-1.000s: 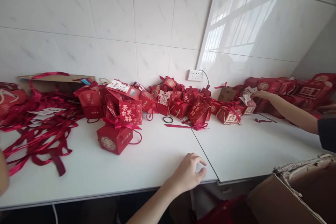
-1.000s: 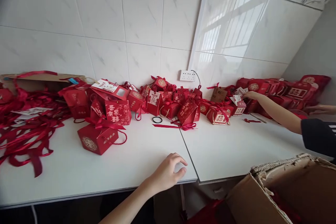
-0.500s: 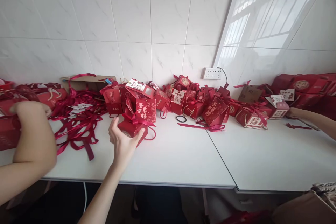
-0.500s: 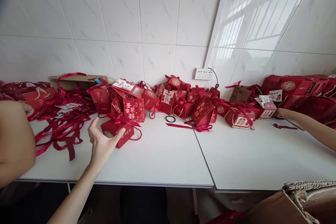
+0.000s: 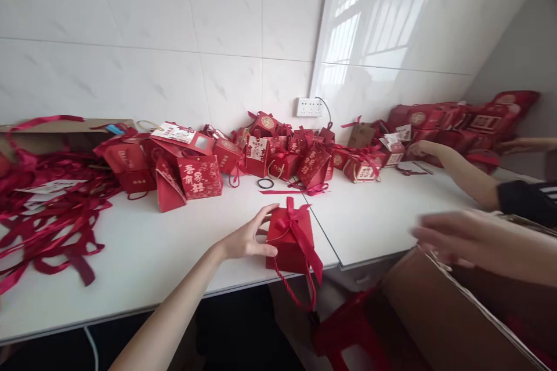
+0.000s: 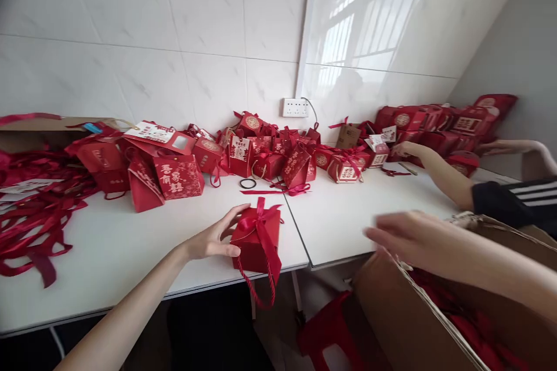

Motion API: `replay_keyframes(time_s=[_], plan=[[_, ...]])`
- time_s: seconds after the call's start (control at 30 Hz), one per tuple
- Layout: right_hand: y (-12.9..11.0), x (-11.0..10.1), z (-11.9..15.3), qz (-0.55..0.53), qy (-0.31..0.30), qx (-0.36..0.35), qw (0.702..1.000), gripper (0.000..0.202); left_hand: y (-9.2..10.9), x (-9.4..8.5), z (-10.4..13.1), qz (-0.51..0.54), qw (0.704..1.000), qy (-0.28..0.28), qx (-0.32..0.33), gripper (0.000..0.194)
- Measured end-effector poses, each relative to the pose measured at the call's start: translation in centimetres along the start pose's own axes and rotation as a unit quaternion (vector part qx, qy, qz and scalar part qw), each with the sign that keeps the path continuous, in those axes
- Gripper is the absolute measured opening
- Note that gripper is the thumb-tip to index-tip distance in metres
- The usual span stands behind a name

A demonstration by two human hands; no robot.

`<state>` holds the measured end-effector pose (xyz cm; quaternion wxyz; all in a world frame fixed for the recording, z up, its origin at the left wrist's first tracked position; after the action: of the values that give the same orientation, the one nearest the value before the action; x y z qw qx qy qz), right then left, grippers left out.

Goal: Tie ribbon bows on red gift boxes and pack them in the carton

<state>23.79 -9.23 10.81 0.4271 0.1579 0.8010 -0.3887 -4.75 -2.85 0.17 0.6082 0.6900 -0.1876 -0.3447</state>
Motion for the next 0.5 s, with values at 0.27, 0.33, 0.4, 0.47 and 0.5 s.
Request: replay_keyframes(time_s=[0.27,0.33,0.4,0.47,0.5], plan=[[5.8,7.0,-4.8,-0.170,0.005,0.292,0.941,0.035,0.1,-0.8,-8.8,0.025,0.996,0.084,-0.020,0.050],[6.4,7.8,-5.0,-0.201,0.022,0.298,0.933,0.032,-0.4,-1.6,-9.2,-0.009,0.975,0.219,-0.016,0.034],[6.6,7.9,-4.6,-0.215,0.048,0.300,0.928,0.030,-0.7,-1.3,-9.1,-0.016,0.966,0.258,-0.015,0.027],[6.6,7.7,-4.0,-0.207,0.053,0.317,0.924,0.031,-0.7,-0.6,-8.5,-0.014,0.965,0.263,-0.015,0.030],[6.5,7.6,-3.7,-0.192,0.047,0.327,0.924,0.034,-0.5,-0.2,-8.2,-0.017,0.966,0.256,-0.014,0.032]])
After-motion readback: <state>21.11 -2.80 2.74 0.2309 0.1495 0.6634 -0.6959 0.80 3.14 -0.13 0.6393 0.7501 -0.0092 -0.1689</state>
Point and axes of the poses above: each hand's wrist, its own z-axis away from the middle knuckle, its own x-axis out of the palm, y = z × x, the point moved 4 cm from there along -z, towards the middle knuckle, and after that the axes turned 3 degrees about -y, right-handed, at the moved point
